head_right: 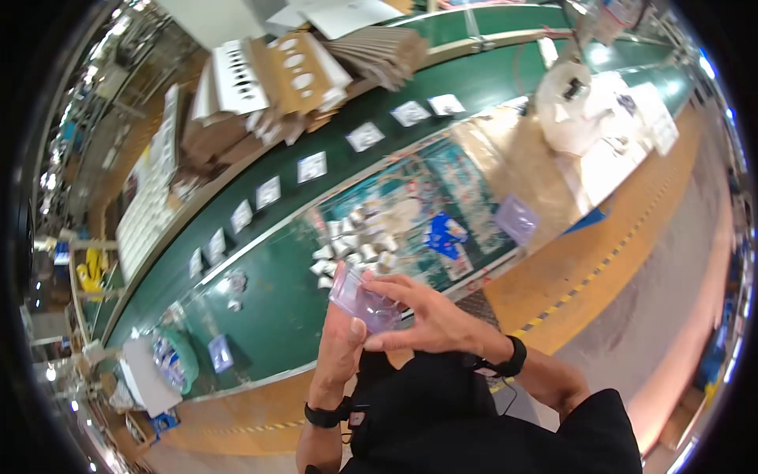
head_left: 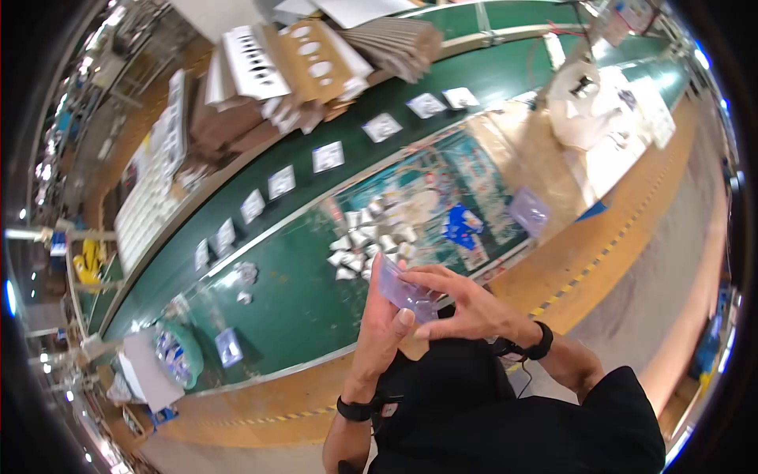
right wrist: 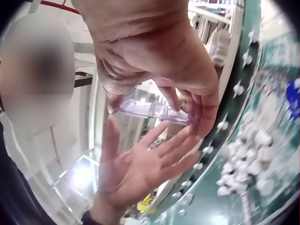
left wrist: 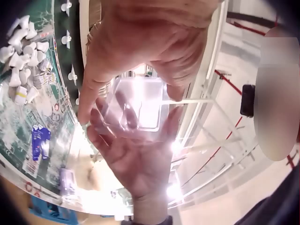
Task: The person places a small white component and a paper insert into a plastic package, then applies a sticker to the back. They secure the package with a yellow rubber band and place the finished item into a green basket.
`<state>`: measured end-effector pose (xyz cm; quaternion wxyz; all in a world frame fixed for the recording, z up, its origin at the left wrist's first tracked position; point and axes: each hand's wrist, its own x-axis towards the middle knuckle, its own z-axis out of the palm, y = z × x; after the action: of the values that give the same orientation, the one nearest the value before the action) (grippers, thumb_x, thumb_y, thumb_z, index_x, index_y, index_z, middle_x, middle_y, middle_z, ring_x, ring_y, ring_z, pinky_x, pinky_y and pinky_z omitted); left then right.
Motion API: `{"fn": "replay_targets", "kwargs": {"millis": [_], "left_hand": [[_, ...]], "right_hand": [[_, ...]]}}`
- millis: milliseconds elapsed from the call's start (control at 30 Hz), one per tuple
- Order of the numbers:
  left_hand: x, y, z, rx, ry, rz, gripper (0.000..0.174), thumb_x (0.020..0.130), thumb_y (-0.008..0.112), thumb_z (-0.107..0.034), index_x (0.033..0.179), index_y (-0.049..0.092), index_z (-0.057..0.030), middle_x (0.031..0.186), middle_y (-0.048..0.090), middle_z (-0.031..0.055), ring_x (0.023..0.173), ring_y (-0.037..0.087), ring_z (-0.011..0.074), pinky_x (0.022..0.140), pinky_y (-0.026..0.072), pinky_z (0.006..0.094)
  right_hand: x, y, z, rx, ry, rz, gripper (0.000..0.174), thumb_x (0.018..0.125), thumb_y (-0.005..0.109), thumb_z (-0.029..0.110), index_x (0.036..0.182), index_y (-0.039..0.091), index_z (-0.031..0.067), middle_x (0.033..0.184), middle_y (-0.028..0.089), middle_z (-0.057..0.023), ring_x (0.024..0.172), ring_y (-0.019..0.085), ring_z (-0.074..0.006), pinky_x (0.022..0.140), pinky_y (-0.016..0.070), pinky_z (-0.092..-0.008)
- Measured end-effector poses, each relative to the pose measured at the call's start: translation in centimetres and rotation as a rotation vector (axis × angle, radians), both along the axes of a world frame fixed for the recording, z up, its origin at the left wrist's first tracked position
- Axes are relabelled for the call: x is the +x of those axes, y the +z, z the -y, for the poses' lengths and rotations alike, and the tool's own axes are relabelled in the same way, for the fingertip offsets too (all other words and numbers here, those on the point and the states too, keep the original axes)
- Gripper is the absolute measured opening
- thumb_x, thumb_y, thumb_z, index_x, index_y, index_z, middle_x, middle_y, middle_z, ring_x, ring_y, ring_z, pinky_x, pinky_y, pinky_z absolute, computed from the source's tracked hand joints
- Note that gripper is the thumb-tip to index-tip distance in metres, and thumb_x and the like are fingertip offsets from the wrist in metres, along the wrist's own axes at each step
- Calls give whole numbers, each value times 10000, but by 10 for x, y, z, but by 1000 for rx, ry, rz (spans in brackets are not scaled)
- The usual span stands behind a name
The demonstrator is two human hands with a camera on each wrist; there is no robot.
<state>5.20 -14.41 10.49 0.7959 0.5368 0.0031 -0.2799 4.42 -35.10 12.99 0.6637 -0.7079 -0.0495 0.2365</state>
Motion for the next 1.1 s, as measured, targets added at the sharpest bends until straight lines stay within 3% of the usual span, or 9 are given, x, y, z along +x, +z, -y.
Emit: {"fn": "replay_targets", "kwargs": {"millis": [67,300,333,467,600,800,900,933,1100], "left_hand": [[-5,6,-38,-83,25,19,1177,868,815,-443,1649,20,-64,1601,343,216,1440,423,351,1149,411,475],[-53,20,-181,-273,230,106,1216,803,854,-451,1645,76,-46,1568,404,232,1387,494,327,1110,470,455],[-58,20,-207,-278,230,109,1216,792,865,-440,1645,90,-49,1571,401,231,1386,496,325,1111,470,453],[-82,35,-306,-240,279,166,1223,745,908,-383,1644,144,-63,1583,393,229,1380,505,316,1109,473,442],[-110,59,-376,-167,298,97,1229,712,931,-318,1643,167,-73,1590,387,227,1385,506,318,1118,469,456],[-127,49,-417,-259,370,136,1154,754,869,-327,1635,169,-67,1587,370,244,1377,508,369,1109,475,529],[-131,55,-424,-707,414,-112,1109,794,788,-390,1639,134,-94,1570,374,248,1377,492,422,1102,472,571],[-134,56,-425,-737,375,-104,1054,836,706,-424,1645,99,-128,1576,343,240,1391,456,463,1105,450,621],[-151,70,-411,-681,274,-148,982,878,668,-402,1644,110,-142,1607,287,207,1426,405,459,1104,433,656]], "right_hand": [[-6,3,-39,-89,39,223,842,836,830,483,1488,504,62,1487,490,-192,1342,535,-345,1075,472,-422],[-30,46,-178,-200,243,312,893,786,847,552,1448,525,47,1505,456,-211,1352,511,-378,1091,469,-433],[-34,54,-205,-208,264,297,876,767,895,459,1459,526,70,1531,433,-209,1410,461,-355,1140,416,-440],[-47,70,-302,-175,340,253,841,772,907,366,1459,528,63,1523,436,-212,1391,475,-351,1148,408,-437],[-54,76,-367,-67,424,133,820,793,886,392,1450,532,52,1525,435,-210,1388,478,-357,1131,424,-434],[-72,88,-410,-231,489,362,845,787,864,484,1442,537,63,1552,397,-198,1387,460,-374,1113,437,-445],[-66,100,-414,-319,564,597,859,770,864,480,1457,529,90,1570,377,-187,1404,422,-385,1131,411,-470],[-65,99,-413,-325,563,680,865,766,863,479,1465,523,100,1576,370,-184,1411,406,-392,1136,403,-480],[-54,113,-416,-235,644,827,992,737,881,466,1529,419,89,1556,366,-230,1451,332,-434,1184,320,-529]]}}
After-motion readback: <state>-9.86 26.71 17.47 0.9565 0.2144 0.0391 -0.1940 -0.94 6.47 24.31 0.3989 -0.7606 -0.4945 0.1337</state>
